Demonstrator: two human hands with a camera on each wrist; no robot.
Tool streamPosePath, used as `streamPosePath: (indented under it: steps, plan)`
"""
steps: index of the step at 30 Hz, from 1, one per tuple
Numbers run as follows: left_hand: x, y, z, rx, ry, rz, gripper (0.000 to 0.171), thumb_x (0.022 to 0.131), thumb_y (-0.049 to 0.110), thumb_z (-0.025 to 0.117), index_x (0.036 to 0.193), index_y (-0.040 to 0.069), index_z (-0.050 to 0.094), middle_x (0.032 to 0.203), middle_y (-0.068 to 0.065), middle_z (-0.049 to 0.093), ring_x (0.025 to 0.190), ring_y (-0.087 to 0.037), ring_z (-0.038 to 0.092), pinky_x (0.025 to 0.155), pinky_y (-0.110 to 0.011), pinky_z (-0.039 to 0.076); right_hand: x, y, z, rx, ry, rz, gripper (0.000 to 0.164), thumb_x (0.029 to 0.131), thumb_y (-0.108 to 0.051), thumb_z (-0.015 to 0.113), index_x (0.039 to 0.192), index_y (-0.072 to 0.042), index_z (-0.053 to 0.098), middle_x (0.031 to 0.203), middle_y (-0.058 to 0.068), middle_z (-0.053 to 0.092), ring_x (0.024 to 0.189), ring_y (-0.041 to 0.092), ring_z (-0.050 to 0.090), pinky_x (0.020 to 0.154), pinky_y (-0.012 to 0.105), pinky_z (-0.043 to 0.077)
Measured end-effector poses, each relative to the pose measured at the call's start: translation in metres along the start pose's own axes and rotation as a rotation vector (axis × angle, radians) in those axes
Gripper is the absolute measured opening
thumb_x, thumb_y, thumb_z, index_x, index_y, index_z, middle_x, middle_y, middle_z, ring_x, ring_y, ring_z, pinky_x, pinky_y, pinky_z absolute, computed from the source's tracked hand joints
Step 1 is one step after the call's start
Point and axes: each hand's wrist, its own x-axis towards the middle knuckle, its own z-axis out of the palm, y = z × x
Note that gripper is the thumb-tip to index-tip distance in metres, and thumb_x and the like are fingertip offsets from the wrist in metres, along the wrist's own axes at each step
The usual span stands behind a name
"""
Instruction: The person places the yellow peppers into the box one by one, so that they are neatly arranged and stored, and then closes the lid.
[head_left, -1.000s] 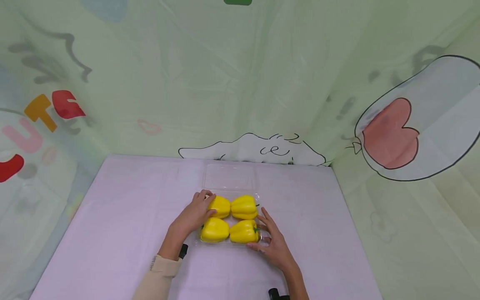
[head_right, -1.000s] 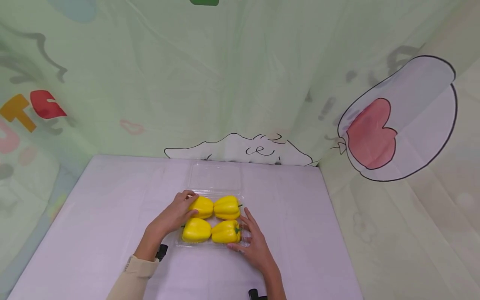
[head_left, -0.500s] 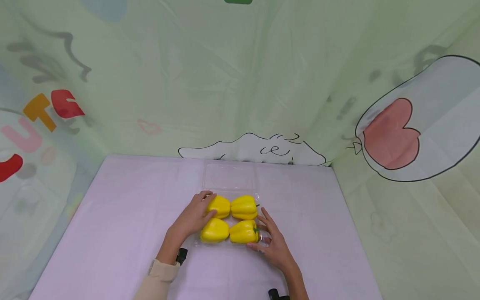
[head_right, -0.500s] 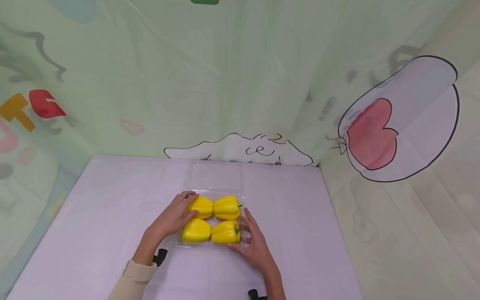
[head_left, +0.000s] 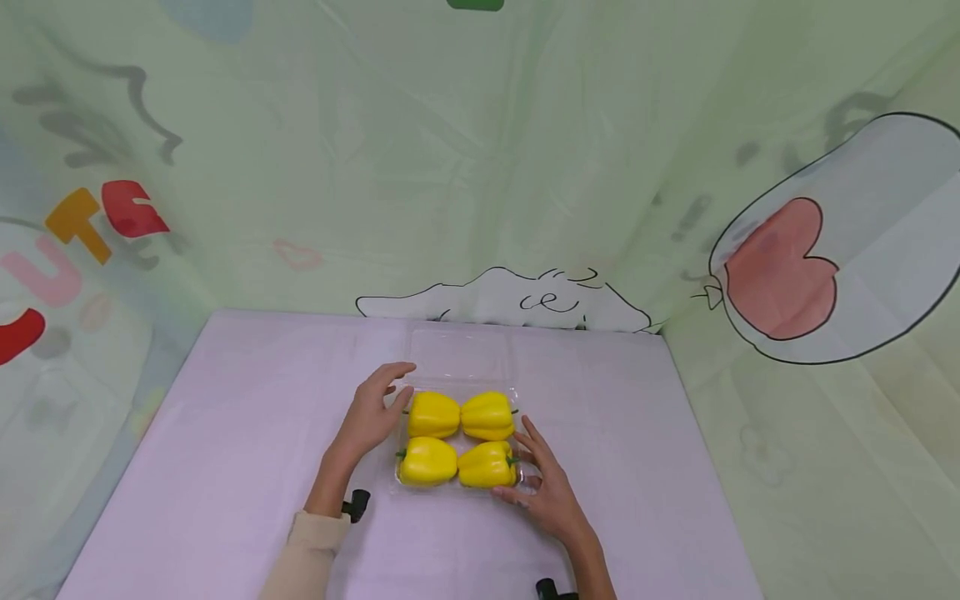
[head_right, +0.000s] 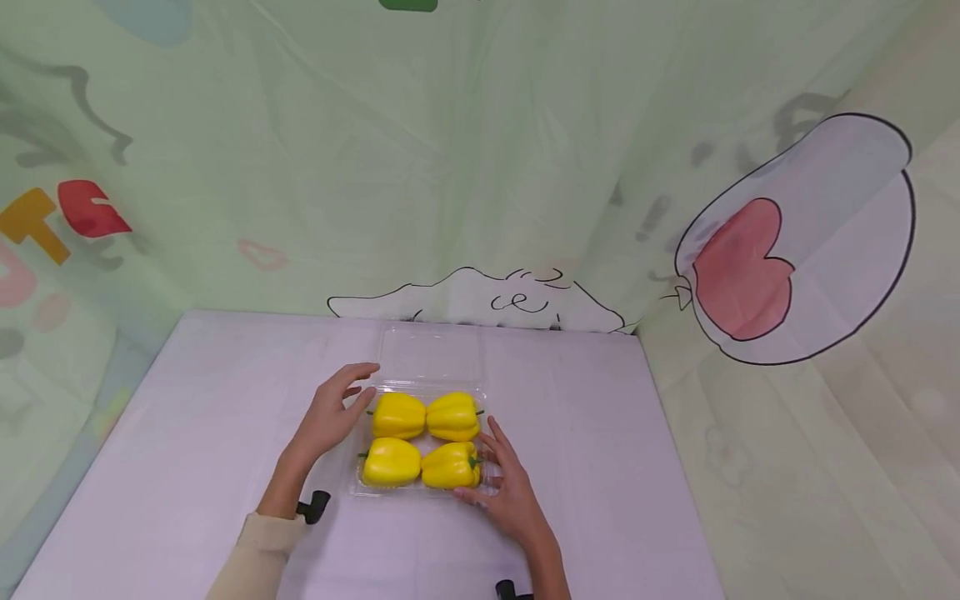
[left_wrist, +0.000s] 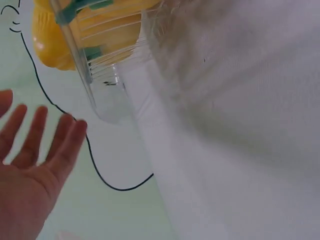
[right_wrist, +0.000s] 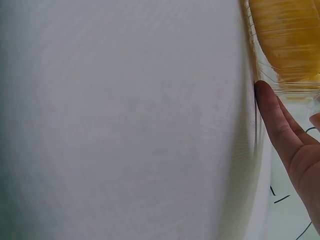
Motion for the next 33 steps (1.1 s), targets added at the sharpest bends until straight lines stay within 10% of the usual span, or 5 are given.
streamPosePath:
  steps: [9,19,33]
  plan:
    - [0.016,-0.025,0.008,-0.209,0.182,-0.256,0.048,0.107,0.015,0.058,0.154,0.006,0.053,0.159,-0.016,0.054,0.141,-0.041,0.059,0.115,-0.057,0.053,0.0,0.0,-0.001,-0.012,0.006,0.001,0.096,0.076,-0.029,0.096,0.159,-0.029,0.047,0.179,0.0,0.021,0.142,0.037,0.058,0.097,0.03,0.064]
    - [0.035,-0.044,0.014,-0.359,0.058,-0.397,0.063,0.109,0.023,0.056,0.166,0.011,0.033,0.168,-0.014,0.044,0.146,-0.038,0.055,0.116,-0.051,0.054,0.0,-0.001,-0.001,-0.009,-0.003,-0.015,0.097,0.075,-0.029,0.097,0.158,-0.028,0.047,0.18,0.0,0.02,0.141,0.036,0.059,0.097,0.027,0.064]
    - [0.047,-0.058,0.018,-0.392,-0.006,-0.431,0.061,0.109,0.024,0.057,0.164,0.009,0.037,0.166,-0.014,0.048,0.146,-0.035,0.056,0.117,-0.047,0.054,0.0,-0.001,0.0,-0.008,-0.002,-0.012,0.095,0.075,-0.026,0.097,0.157,-0.027,0.049,0.18,0.0,0.02,0.142,0.036,0.058,0.097,0.027,0.064]
